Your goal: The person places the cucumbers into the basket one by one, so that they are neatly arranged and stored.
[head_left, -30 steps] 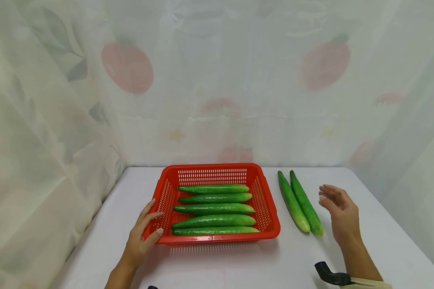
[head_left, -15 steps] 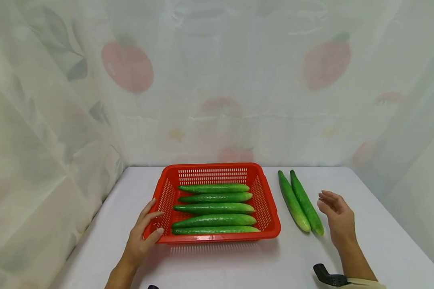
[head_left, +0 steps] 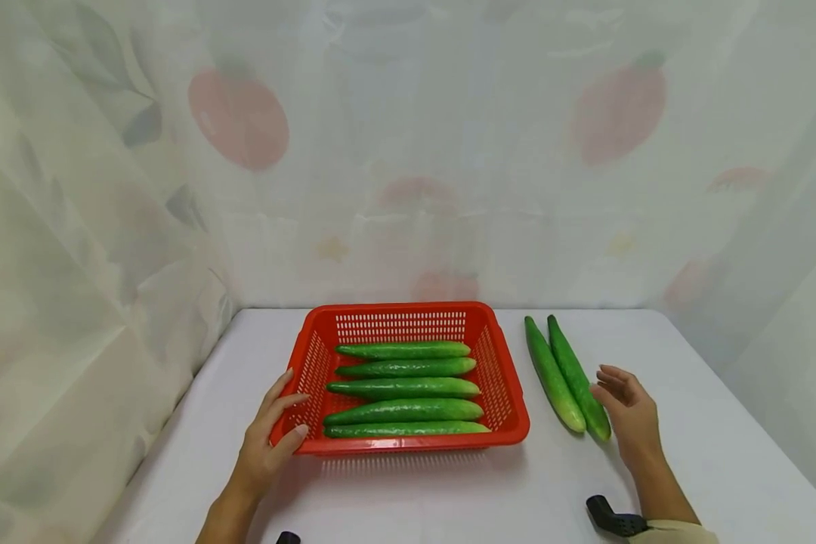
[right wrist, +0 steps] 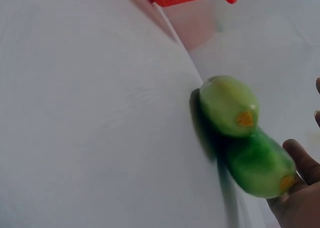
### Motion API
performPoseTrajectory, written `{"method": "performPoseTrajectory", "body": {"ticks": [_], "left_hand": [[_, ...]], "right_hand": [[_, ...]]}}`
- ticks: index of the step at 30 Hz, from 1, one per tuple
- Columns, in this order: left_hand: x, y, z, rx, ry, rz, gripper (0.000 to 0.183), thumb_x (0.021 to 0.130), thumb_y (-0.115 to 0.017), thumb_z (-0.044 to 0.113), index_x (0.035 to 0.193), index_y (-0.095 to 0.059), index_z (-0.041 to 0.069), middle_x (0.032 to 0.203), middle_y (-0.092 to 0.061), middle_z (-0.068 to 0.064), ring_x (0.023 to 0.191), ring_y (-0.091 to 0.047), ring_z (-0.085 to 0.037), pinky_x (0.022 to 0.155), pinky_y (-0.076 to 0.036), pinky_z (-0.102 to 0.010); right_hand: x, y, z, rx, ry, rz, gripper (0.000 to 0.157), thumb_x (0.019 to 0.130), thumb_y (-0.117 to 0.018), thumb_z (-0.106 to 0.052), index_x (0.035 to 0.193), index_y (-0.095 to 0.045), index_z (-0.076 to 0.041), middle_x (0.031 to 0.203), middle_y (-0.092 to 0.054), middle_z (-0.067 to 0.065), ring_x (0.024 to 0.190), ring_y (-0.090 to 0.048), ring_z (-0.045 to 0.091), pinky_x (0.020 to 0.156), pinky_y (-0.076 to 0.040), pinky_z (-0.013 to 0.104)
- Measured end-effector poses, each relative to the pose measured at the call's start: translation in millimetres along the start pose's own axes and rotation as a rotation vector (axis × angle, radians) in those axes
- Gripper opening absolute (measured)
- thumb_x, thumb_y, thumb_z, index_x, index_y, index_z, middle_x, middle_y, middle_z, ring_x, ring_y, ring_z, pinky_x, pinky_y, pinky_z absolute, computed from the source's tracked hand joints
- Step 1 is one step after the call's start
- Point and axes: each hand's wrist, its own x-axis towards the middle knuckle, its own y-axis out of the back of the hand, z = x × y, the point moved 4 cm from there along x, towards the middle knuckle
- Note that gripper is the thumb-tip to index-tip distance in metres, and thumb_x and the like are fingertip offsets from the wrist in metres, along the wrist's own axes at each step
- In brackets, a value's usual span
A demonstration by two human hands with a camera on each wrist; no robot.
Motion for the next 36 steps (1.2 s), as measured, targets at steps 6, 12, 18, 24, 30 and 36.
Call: {"method": "performPoseTrajectory", "body": {"ticks": [6,12,18,24,30,36], "left_hand": [[-0.4,0.7,-0.5,-0.006,-0.003,0.0,0.036,0.084,-0.059,0.002,0.12,-0.06,-0.001,0.153,-0.029,-0.013,0.138,-0.028,-0.025,0.101,-0.028,-0.017],[-0.7,1.1,0.1,0.002,0.001,0.004,0.036,0.084,-0.059,0.002,0.12,-0.06,0.0,0.152,-0.03,-0.013,0.137,-0.029,-0.022,0.1,-0.029,-0.016],[0.2,1.1,-0.1,0.013,0.009,0.006,0.036,0.084,-0.059,0.003,0.12,-0.061,0.0,0.152,-0.03,-0.011,0.136,-0.03,-0.02,0.099,-0.03,-0.016],[0.2,-0.2,1.7,0.006,0.008,0.006,0.037,0.083,-0.059,0.003,0.12,-0.061,0.001,0.152,-0.031,-0.011,0.136,-0.031,-0.02,0.098,-0.031,-0.016],[0.8,-0.1,3.7,0.014,0.0,0.011,0.038,0.083,-0.06,0.004,0.121,-0.061,0.004,0.152,-0.031,-0.011,0.134,-0.032,-0.021,0.095,-0.034,-0.015],[0.6,0.1,3.0,0.001,0.005,0.007,0.037,0.083,-0.059,0.003,0.12,-0.061,0.002,0.152,-0.031,-0.01,0.135,-0.032,-0.022,0.096,-0.033,-0.016]], "right_hand": [[0.0,-3.3,12.6,-0.124,-0.028,-0.056,0.053,0.096,-0.061,-0.03,0.138,-0.046,-0.003,0.135,-0.049,0.02,0.121,-0.048,0.03,0.081,-0.038,0.009],[1.2,-5.7,22.6,-0.256,0.018,-0.086,0.051,0.094,-0.064,-0.025,0.136,-0.048,-0.001,0.131,-0.051,0.026,0.118,-0.049,0.036,0.08,-0.034,0.009],[0.6,-6.7,24.2,-0.33,0.063,-0.036,0.047,0.091,-0.068,-0.02,0.13,-0.052,0.001,0.122,-0.056,0.027,0.114,-0.053,0.037,0.082,-0.037,0.014],[-1.6,-2.9,23.8,-0.376,0.001,0.067,0.038,0.091,-0.063,-0.017,0.126,-0.057,-0.002,0.121,-0.059,0.024,0.112,-0.053,0.038,0.089,-0.04,0.048],[-2.2,-2.2,29.1,-0.432,-0.043,0.079,0.041,0.091,-0.063,-0.019,0.128,-0.056,-0.004,0.126,-0.056,0.025,0.116,-0.05,0.042,0.092,-0.038,0.055],[-2.0,0.4,33.0,-0.431,-0.056,0.101,0.043,0.092,-0.064,-0.023,0.13,-0.056,-0.006,0.131,-0.053,0.026,0.118,-0.048,0.044,0.091,-0.039,0.057]]}}
